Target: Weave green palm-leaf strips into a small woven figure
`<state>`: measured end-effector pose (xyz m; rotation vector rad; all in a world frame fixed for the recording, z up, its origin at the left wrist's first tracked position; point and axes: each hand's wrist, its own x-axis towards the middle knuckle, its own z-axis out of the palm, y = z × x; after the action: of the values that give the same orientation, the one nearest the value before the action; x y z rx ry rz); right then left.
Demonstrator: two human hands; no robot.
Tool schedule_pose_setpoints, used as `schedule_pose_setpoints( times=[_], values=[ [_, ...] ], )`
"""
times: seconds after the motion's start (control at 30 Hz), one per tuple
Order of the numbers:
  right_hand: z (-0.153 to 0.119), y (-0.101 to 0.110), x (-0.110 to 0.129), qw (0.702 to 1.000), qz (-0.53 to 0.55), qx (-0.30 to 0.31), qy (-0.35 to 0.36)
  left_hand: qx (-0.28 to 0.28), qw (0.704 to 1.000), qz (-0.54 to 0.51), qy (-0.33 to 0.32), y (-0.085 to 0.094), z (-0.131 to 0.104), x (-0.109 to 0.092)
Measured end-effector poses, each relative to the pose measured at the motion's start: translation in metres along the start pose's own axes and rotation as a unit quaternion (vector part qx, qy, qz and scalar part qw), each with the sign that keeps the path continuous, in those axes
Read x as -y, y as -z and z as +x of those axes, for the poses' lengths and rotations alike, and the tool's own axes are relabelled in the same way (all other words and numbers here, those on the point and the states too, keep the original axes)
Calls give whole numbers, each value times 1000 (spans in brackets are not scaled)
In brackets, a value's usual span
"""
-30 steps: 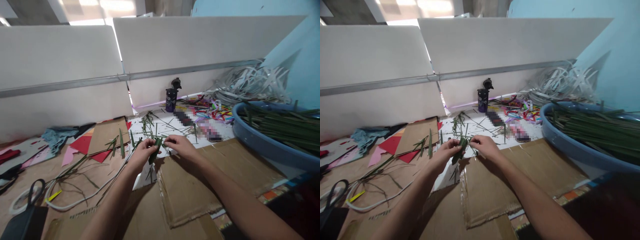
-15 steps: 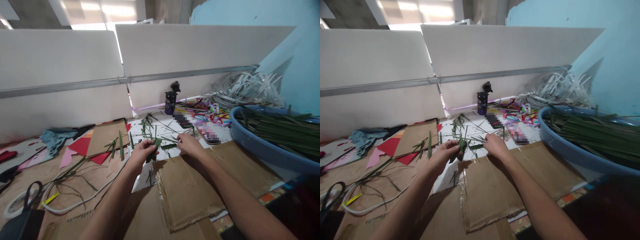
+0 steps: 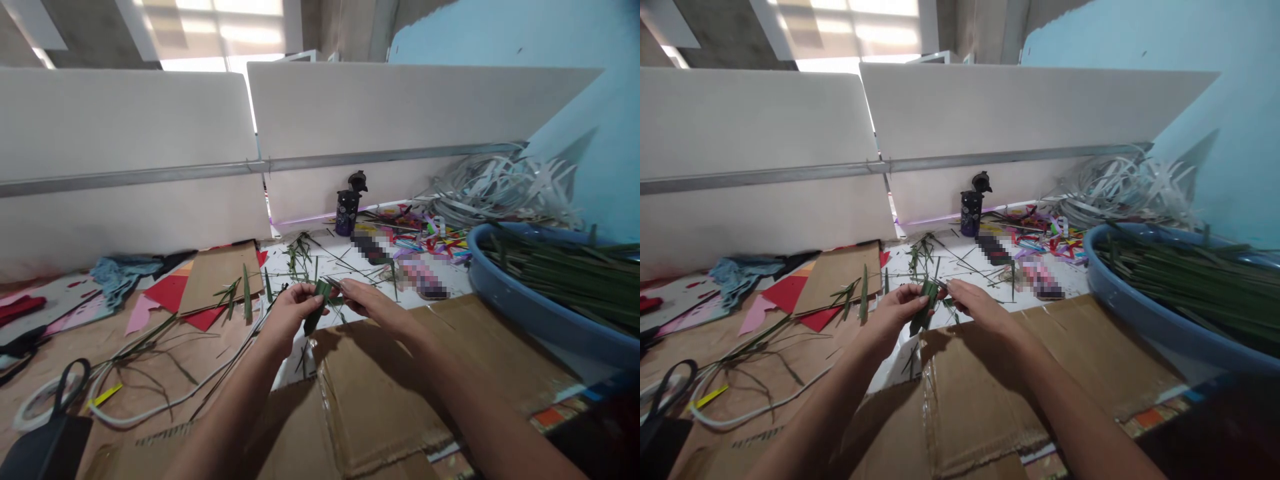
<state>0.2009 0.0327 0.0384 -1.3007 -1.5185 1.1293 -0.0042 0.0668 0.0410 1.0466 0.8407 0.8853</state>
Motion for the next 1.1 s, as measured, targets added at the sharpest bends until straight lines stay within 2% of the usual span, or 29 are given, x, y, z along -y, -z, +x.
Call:
schedule_pose_setpoints(
  times=[0.17, 0.67, 1.1],
  values=[
    [-2, 2, -1, 999, 31, 27, 10, -4, 1000, 14, -14, -3, -3, -1],
    [-2, -2, 7, 999, 46, 14, 25, -2, 1000, 10, -5, -6, -5, -2],
    [-3, -5, 9, 999, 34, 5, 25, 17, 998, 53, -7, -7, -10, -6]
  ],
)
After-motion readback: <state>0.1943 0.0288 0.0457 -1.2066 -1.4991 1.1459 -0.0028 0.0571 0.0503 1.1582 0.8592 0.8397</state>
